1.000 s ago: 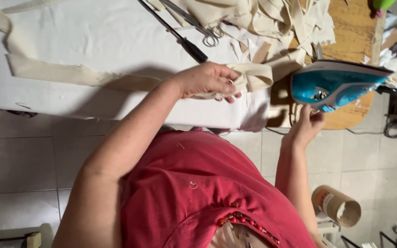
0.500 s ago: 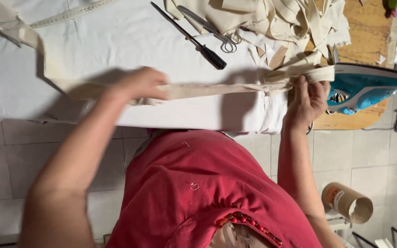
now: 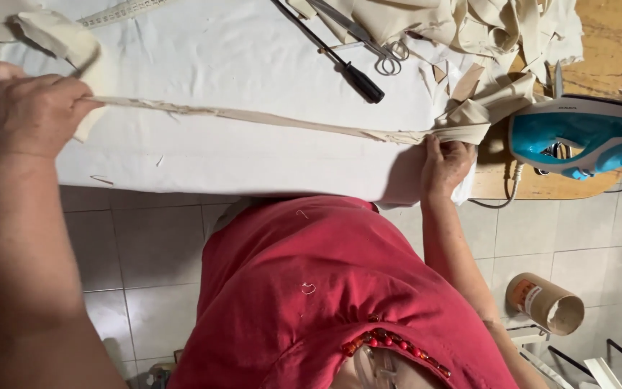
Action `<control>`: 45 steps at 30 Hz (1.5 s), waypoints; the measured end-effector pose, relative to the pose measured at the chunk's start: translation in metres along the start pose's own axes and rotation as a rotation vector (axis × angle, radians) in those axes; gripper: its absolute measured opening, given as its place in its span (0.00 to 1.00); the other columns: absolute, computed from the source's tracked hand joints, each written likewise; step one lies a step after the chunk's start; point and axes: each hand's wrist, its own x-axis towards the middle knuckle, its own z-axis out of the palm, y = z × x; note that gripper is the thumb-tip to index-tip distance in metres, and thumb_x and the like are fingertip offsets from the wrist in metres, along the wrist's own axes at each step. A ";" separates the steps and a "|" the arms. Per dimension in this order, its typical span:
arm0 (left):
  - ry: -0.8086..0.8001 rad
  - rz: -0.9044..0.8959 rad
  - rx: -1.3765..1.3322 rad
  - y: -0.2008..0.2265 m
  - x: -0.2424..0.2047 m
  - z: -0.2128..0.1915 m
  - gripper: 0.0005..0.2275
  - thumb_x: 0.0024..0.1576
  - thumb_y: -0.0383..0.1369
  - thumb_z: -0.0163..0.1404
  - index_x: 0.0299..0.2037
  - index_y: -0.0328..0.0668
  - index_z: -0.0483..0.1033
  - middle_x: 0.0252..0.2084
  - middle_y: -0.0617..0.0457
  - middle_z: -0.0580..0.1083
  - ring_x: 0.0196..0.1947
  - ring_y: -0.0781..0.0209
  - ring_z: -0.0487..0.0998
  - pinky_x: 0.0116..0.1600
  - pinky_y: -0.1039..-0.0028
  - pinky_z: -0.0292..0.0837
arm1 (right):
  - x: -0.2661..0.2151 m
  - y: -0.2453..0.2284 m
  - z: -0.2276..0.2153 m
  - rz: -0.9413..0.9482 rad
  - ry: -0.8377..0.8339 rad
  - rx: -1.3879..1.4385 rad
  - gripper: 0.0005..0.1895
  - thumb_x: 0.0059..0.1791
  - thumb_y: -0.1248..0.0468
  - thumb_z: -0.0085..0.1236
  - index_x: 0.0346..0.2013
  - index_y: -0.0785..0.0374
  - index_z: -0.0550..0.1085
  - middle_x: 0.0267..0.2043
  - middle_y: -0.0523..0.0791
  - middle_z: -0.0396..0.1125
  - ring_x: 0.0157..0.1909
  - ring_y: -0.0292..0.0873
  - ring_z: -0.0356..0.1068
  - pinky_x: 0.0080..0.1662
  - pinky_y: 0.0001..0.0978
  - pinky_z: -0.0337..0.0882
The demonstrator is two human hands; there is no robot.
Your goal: Folding and ironing long strips of fabric to create pressed edges or straps.
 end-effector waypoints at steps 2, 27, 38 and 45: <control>0.127 0.021 -0.071 -0.018 -0.018 0.028 0.14 0.52 0.33 0.67 0.25 0.61 0.70 0.23 0.68 0.66 0.25 0.67 0.67 0.52 0.75 0.55 | -0.001 -0.004 -0.008 -0.096 -0.029 -0.030 0.13 0.42 0.60 0.61 0.21 0.67 0.71 0.34 0.47 0.62 0.39 0.47 0.60 0.40 0.38 0.65; 0.440 0.381 -0.660 0.265 0.123 0.026 0.07 0.51 0.34 0.51 0.28 0.52 0.63 0.27 0.62 0.61 0.29 0.64 0.64 0.32 0.75 0.60 | -0.010 -0.044 0.017 -0.486 -0.602 0.532 0.07 0.42 0.66 0.63 0.32 0.65 0.76 0.32 0.47 0.59 0.36 0.39 0.62 0.42 0.30 0.64; 0.528 0.217 -0.653 0.257 0.085 -0.001 0.09 0.49 0.39 0.53 0.27 0.51 0.65 0.28 0.59 0.61 0.27 0.63 0.65 0.29 0.78 0.64 | -0.007 -0.050 0.011 -0.521 -0.707 0.481 0.05 0.43 0.65 0.61 0.29 0.64 0.75 0.33 0.46 0.58 0.39 0.43 0.62 0.45 0.33 0.63; 0.536 0.169 -0.578 0.246 0.079 -0.010 0.05 0.55 0.33 0.47 0.28 0.53 0.65 0.27 0.61 0.60 0.26 0.65 0.63 0.28 0.80 0.63 | -0.009 -0.047 0.016 -0.545 -0.692 0.418 0.05 0.45 0.65 0.59 0.30 0.64 0.74 0.34 0.48 0.58 0.41 0.45 0.62 0.46 0.35 0.63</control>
